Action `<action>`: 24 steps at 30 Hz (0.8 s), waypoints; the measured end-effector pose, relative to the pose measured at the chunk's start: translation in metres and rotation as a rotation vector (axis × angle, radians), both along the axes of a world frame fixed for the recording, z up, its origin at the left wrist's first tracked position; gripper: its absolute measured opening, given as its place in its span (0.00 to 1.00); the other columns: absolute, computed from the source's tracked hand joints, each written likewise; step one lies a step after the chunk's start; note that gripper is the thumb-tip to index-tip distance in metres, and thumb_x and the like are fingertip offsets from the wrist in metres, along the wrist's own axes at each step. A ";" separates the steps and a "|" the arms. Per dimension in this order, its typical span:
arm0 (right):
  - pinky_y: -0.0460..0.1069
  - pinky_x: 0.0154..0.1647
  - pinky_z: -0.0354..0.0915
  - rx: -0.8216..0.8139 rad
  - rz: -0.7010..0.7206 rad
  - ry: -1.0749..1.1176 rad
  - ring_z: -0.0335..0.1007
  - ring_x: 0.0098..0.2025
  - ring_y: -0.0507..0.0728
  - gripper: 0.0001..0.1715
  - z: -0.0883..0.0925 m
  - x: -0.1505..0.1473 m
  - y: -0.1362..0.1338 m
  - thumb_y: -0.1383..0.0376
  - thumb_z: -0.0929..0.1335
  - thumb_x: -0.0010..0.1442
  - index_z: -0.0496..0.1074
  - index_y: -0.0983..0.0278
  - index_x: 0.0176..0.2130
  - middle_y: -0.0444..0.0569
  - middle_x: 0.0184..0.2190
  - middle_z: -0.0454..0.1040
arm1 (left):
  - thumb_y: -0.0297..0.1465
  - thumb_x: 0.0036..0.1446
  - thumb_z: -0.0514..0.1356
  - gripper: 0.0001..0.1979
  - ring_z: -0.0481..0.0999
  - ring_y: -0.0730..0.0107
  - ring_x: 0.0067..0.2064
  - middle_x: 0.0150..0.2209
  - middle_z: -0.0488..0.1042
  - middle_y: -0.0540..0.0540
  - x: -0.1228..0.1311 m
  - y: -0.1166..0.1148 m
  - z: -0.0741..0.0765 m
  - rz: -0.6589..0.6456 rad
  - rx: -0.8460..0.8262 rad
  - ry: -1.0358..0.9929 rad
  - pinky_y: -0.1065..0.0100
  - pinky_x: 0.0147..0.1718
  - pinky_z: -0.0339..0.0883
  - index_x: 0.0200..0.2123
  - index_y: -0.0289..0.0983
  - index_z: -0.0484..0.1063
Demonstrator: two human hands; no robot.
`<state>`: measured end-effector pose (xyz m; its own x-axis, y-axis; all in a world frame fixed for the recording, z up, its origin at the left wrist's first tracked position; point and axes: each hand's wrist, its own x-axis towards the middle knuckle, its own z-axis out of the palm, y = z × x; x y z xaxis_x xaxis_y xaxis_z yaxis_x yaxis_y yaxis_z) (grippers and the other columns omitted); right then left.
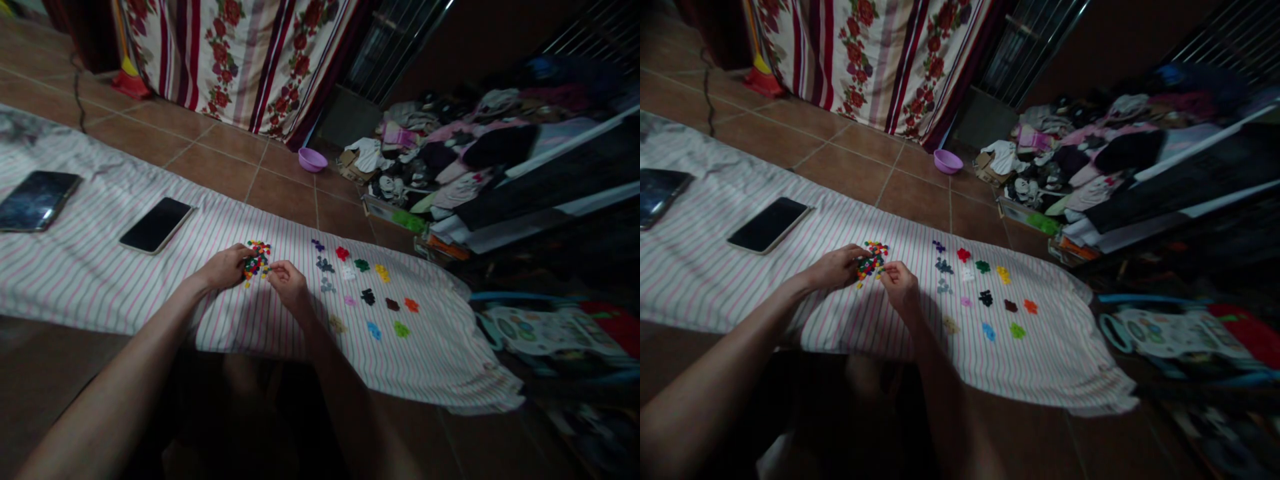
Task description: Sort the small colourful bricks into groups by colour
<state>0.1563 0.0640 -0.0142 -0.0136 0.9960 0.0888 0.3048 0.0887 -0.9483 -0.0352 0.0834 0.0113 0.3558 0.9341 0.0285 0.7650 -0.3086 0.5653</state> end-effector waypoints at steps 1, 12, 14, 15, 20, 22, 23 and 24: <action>0.47 0.32 0.70 0.008 -0.009 -0.006 0.72 0.28 0.52 0.09 0.002 0.002 0.000 0.61 0.67 0.49 0.69 0.61 0.33 0.42 0.27 0.74 | 0.26 0.56 0.51 0.23 0.75 0.63 0.52 0.53 0.71 0.42 0.000 0.000 0.001 0.006 -0.004 0.006 0.64 0.53 0.67 0.54 0.40 0.70; 0.47 0.30 0.67 0.037 -0.098 -0.133 0.68 0.27 0.51 0.12 0.017 0.041 0.008 0.58 0.68 0.48 0.71 0.62 0.33 0.43 0.26 0.72 | 0.30 0.59 0.48 0.22 0.74 0.62 0.49 0.51 0.70 0.40 -0.002 -0.001 0.007 0.010 -0.039 0.053 0.61 0.51 0.67 0.54 0.38 0.70; 0.47 0.30 0.67 0.054 -0.116 -0.154 0.68 0.27 0.52 0.13 0.019 0.053 0.009 0.57 0.68 0.49 0.72 0.62 0.33 0.44 0.26 0.72 | 0.31 0.59 0.47 0.22 0.74 0.61 0.48 0.52 0.70 0.39 -0.003 0.000 0.006 0.002 -0.050 0.056 0.60 0.51 0.66 0.54 0.37 0.69; 0.47 0.30 0.67 0.064 -0.126 -0.163 0.69 0.27 0.52 0.13 0.020 0.060 0.010 0.57 0.68 0.49 0.72 0.63 0.34 0.44 0.26 0.72 | 0.31 0.59 0.47 0.22 0.74 0.61 0.48 0.52 0.69 0.39 -0.003 0.000 0.005 -0.003 -0.054 0.054 0.60 0.51 0.66 0.54 0.36 0.69; 0.47 0.33 0.66 0.120 -0.221 -0.236 0.69 0.29 0.52 0.16 0.024 0.100 0.014 0.56 0.67 0.50 0.74 0.63 0.36 0.44 0.27 0.73 | 0.31 0.58 0.48 0.21 0.74 0.62 0.47 0.49 0.71 0.40 -0.003 0.000 0.006 -0.004 -0.039 0.041 0.61 0.49 0.67 0.53 0.38 0.70; 0.48 0.33 0.66 0.132 -0.275 -0.285 0.68 0.28 0.53 0.17 0.025 0.118 0.016 0.55 0.66 0.50 0.74 0.63 0.36 0.44 0.26 0.73 | 0.31 0.58 0.48 0.21 0.74 0.62 0.46 0.49 0.71 0.41 -0.003 -0.001 0.007 0.002 -0.040 0.046 0.61 0.49 0.67 0.52 0.39 0.71; 0.48 0.34 0.65 0.133 -0.304 -0.315 0.67 0.28 0.53 0.18 0.025 0.127 0.018 0.55 0.66 0.50 0.75 0.63 0.36 0.44 0.26 0.72 | 0.31 0.58 0.48 0.21 0.75 0.62 0.46 0.49 0.71 0.41 -0.002 -0.001 0.008 0.006 -0.043 0.047 0.60 0.49 0.67 0.52 0.39 0.71; 0.49 0.34 0.65 0.132 -0.335 -0.344 0.67 0.28 0.53 0.18 0.025 0.136 0.019 0.55 0.66 0.49 0.75 0.63 0.35 0.44 0.26 0.72 | 0.31 0.58 0.48 0.21 0.75 0.62 0.46 0.49 0.71 0.40 -0.002 -0.002 0.008 0.008 -0.047 0.047 0.60 0.50 0.67 0.53 0.38 0.71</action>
<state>0.2925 0.0833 0.0111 0.2544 0.9311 0.2614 0.6307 0.0452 -0.7747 -0.0375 0.0817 0.0197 0.3482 0.9369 -0.0321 0.7932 -0.2762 0.5427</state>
